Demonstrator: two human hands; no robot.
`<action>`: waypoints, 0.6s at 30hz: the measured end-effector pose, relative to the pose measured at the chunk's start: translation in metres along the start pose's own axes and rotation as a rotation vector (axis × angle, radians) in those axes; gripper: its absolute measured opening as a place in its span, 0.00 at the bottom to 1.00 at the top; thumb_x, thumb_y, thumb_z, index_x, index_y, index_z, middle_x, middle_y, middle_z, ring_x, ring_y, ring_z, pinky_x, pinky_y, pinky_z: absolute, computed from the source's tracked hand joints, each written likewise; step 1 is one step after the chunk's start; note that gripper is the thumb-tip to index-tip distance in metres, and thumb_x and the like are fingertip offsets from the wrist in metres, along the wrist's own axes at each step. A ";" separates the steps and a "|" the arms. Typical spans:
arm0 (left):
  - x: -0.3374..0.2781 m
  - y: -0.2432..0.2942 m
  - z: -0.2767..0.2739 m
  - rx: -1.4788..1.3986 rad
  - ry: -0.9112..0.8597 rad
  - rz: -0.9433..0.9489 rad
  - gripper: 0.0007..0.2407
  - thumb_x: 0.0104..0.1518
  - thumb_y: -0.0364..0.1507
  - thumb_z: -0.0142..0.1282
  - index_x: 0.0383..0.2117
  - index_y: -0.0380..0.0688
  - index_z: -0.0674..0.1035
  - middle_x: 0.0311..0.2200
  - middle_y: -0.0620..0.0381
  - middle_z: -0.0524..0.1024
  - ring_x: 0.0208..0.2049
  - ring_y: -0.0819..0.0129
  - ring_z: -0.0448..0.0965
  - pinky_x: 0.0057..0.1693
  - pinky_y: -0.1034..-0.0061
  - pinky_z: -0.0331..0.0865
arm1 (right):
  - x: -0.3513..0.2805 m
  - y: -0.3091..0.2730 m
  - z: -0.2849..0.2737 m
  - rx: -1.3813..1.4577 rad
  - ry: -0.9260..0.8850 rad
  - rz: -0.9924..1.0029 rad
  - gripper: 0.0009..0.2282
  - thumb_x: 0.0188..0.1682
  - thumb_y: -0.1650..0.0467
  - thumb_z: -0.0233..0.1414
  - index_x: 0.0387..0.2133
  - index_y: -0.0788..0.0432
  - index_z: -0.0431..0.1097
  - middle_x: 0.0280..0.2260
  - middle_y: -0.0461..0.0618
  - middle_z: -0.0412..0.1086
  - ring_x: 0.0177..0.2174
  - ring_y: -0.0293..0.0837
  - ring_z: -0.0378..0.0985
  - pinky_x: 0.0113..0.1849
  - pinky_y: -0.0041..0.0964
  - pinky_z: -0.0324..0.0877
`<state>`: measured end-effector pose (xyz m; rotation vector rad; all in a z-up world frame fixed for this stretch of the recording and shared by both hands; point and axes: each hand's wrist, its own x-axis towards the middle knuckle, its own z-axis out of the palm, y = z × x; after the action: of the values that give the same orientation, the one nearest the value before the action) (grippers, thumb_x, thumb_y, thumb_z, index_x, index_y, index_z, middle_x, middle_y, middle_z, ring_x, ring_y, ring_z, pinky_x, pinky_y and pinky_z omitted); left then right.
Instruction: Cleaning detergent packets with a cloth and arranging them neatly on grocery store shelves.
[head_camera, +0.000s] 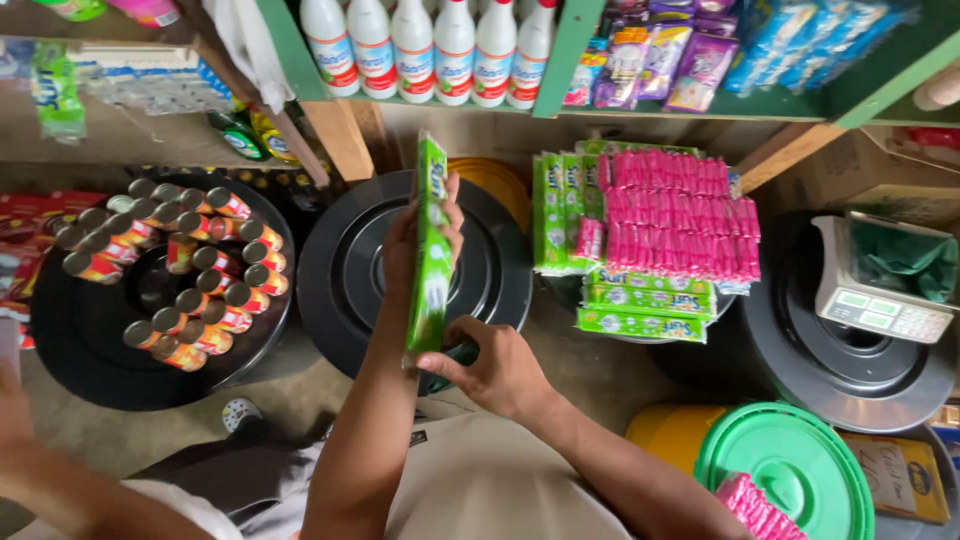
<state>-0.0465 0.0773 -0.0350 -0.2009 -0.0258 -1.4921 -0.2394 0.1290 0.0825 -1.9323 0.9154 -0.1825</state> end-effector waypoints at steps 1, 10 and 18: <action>0.002 0.014 -0.029 -0.001 0.003 0.006 0.24 0.65 0.28 0.49 0.69 0.55 0.61 0.68 0.54 0.60 0.50 0.64 0.75 0.49 0.74 0.74 | 0.006 -0.004 0.009 0.000 -0.007 0.000 0.20 0.42 0.55 0.61 0.34 0.61 0.76 0.17 0.57 0.73 0.20 0.45 0.77 0.27 0.39 0.70; 0.017 0.054 -0.001 0.778 0.240 0.120 0.27 0.67 0.28 0.52 0.73 0.51 0.57 0.63 0.54 0.65 0.66 0.55 0.70 0.63 0.67 0.67 | 0.061 0.014 0.054 0.406 -0.027 -0.086 0.22 0.53 0.57 0.54 0.38 0.68 0.76 0.28 0.48 0.77 0.29 0.32 0.74 0.35 0.32 0.72; 0.021 0.058 -0.011 0.492 -0.012 0.076 0.23 0.73 0.37 0.42 0.74 0.53 0.59 0.69 0.54 0.62 0.68 0.52 0.61 0.66 0.60 0.60 | 0.089 0.043 0.050 0.881 -0.286 0.089 0.16 0.57 0.63 0.53 0.39 0.69 0.74 0.27 0.43 0.72 0.27 0.30 0.71 0.29 0.26 0.68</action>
<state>0.0120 0.0584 -0.0493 0.1852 -0.3868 -1.3654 -0.1755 0.0934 -0.0003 -1.0621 0.5779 -0.2059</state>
